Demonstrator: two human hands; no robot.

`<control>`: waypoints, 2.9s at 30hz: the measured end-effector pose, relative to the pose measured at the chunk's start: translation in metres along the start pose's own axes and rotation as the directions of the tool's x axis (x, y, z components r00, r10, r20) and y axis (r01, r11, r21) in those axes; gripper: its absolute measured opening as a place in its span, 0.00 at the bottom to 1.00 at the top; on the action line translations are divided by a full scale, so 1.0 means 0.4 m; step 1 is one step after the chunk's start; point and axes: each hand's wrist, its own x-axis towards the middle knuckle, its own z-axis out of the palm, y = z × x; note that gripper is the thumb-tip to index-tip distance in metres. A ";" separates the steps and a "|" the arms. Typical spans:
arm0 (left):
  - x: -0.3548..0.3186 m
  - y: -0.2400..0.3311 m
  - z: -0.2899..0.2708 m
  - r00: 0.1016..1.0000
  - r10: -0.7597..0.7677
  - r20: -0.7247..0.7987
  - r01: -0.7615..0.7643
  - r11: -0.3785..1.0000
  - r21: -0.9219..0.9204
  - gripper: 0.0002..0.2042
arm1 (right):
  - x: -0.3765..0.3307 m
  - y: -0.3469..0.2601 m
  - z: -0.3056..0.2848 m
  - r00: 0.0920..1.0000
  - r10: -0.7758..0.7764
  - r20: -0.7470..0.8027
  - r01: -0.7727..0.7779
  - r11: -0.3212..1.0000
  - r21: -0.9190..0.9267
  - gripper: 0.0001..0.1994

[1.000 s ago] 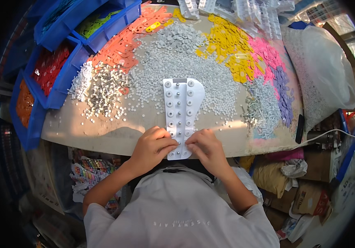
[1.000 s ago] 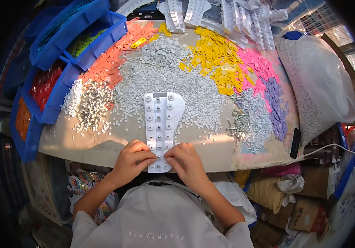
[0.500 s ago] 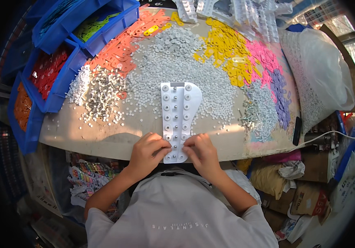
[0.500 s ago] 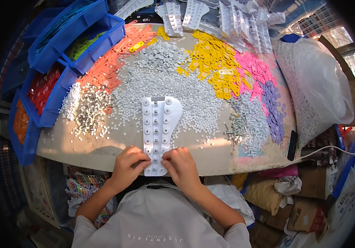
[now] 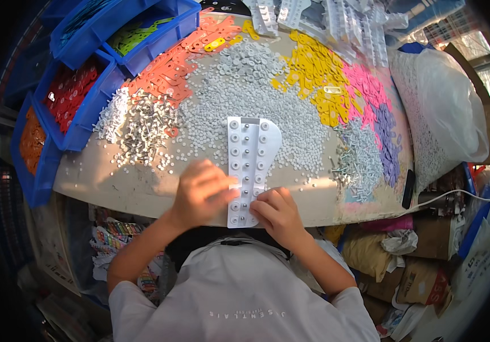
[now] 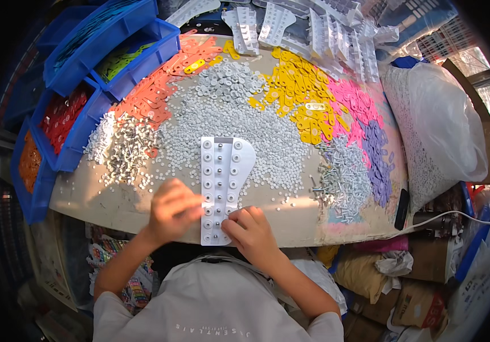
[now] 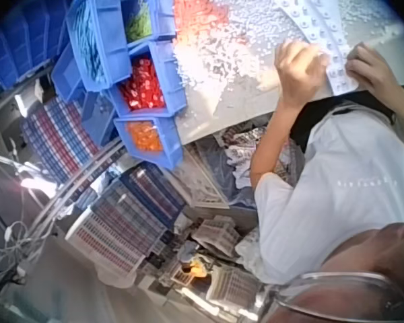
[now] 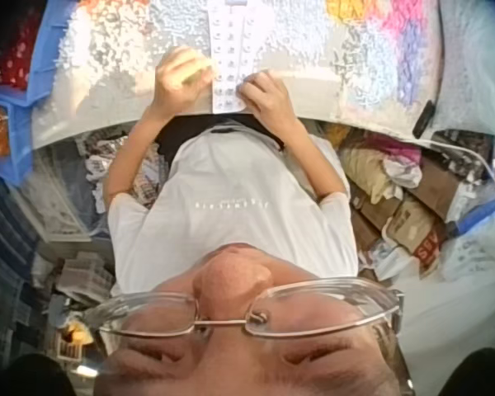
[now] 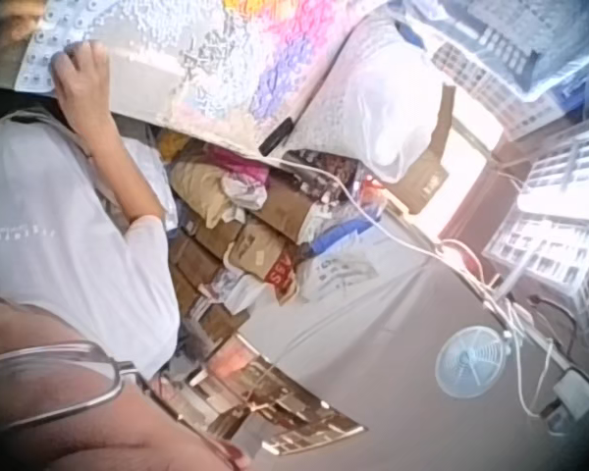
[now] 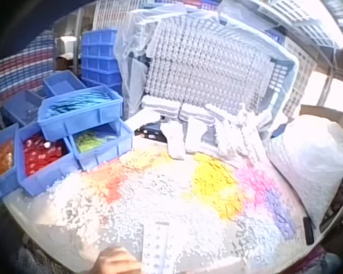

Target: Assembling a toy xylophone by placing colored keys and plastic fasteners on a base.

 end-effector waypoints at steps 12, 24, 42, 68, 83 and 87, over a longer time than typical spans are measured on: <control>0.363 -0.373 0.045 0.998 -0.057 0.014 0.047 0.922 0.384 0.04 | 0.120 0.094 -0.066 0.939 0.185 -0.288 -0.188 0.982 0.019 0.05; 0.380 -0.359 0.071 0.992 -0.125 0.032 0.105 0.923 0.370 0.04 | 0.437 0.385 -0.115 0.955 0.187 -0.231 -0.234 0.953 -0.194 0.10; -0.005 0.033 -0.054 0.719 -0.687 0.102 0.606 0.548 -0.576 0.04 | 0.418 0.364 -0.077 0.898 0.283 -0.337 -0.323 0.944 -0.067 0.04; -0.131 0.118 0.014 0.908 -0.360 0.217 0.388 0.916 -0.106 0.05 | -0.030 -0.070 -0.026 0.948 0.297 0.117 -0.318 0.908 0.272 0.04; -0.164 0.089 0.028 0.984 0.075 0.160 -0.106 0.976 0.189 0.12 | -0.097 -0.045 0.064 0.979 0.062 -0.192 -0.071 0.997 -0.039 0.12; -0.161 0.074 0.029 0.983 -0.061 0.173 0.050 0.997 0.064 0.12 | -0.100 -0.045 0.064 0.981 0.002 -0.196 -0.029 0.990 -0.135 0.14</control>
